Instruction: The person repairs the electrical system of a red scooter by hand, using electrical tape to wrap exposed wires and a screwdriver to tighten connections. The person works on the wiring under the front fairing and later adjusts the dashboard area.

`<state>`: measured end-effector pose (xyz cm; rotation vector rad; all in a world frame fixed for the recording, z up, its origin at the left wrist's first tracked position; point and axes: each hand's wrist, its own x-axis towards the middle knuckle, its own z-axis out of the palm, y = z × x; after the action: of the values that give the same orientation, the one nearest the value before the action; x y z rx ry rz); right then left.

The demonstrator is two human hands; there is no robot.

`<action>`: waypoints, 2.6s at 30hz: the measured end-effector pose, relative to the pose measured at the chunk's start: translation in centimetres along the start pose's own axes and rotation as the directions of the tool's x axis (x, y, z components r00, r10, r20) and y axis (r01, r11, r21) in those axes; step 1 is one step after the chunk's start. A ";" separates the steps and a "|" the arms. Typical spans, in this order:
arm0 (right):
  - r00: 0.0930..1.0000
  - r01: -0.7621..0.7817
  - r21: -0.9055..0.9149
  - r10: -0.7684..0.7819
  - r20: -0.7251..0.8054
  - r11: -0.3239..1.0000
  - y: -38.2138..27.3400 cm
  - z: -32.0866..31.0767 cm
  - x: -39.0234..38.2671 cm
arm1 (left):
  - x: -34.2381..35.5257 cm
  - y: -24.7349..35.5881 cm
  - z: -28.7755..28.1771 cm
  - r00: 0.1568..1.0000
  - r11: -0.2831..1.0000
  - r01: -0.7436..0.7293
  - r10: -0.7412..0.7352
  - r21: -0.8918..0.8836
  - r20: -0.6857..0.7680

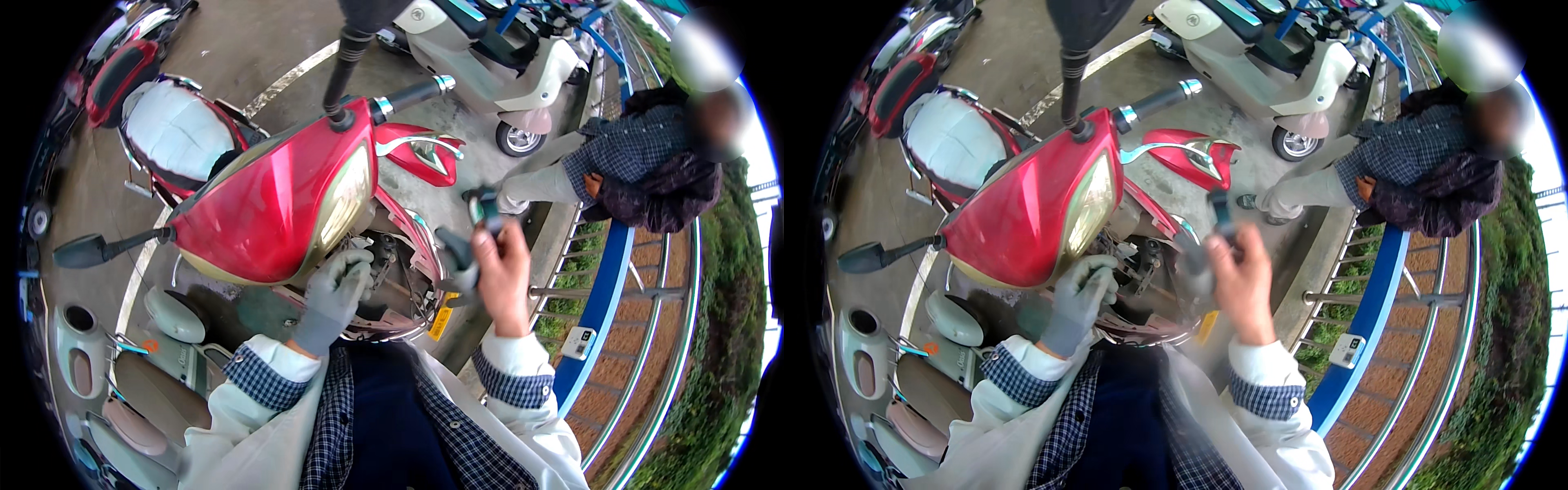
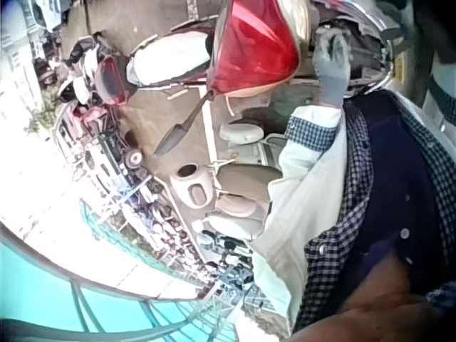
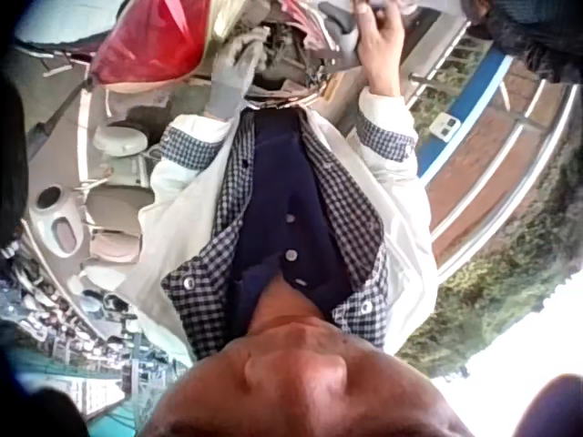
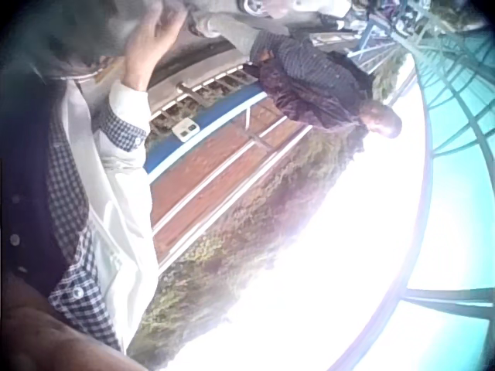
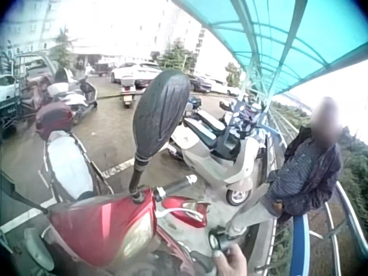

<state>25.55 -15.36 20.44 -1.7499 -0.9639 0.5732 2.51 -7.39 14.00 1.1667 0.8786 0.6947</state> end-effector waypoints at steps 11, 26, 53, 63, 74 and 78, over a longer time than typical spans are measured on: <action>0.953 -0.150 -0.074 0.164 0.255 0.986 3.7 5.9 -8.2 | -0.8 0.2 3.2 0.956 0.965 0.248 -0.230 -0.083 0.180; 0.844 -0.522 -0.074 0.527 0.100 0.850 37.2 4.3 -8.7 | -3.9 -3.8 1.8 0.922 0.909 0.383 -0.366 -0.164 0.128; 0.727 0.024 0.122 -0.101 0.679 0.992 3.8 -2.9 -6.3 | -5.9 2.5 2.9 0.840 0.793 -0.327 -0.005 0.514 0.543; 0.634 -0.508 0.260 0.153 0.758 0.821 4.1 -6.2 -2.8 | -4.6 2.0 1.3 0.736 0.980 0.187 -0.182 0.062 0.652; 0.680 -0.547 0.485 0.024 0.733 0.682 8.4 -6.7 -2.8 | -3.6 1.9 -0.3 0.763 0.962 0.194 -0.025 -0.193 0.646; 0.843 -0.471 0.741 -0.004 0.538 0.478 9.5 -6.8 -1.5 | -3.2 4.4 -0.9 0.798 0.970 0.228 -0.138 -0.081 0.587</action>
<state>33.02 -21.83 14.10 -0.7950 -0.5309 1.4565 0.07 -8.50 18.78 1.0534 0.4016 0.2068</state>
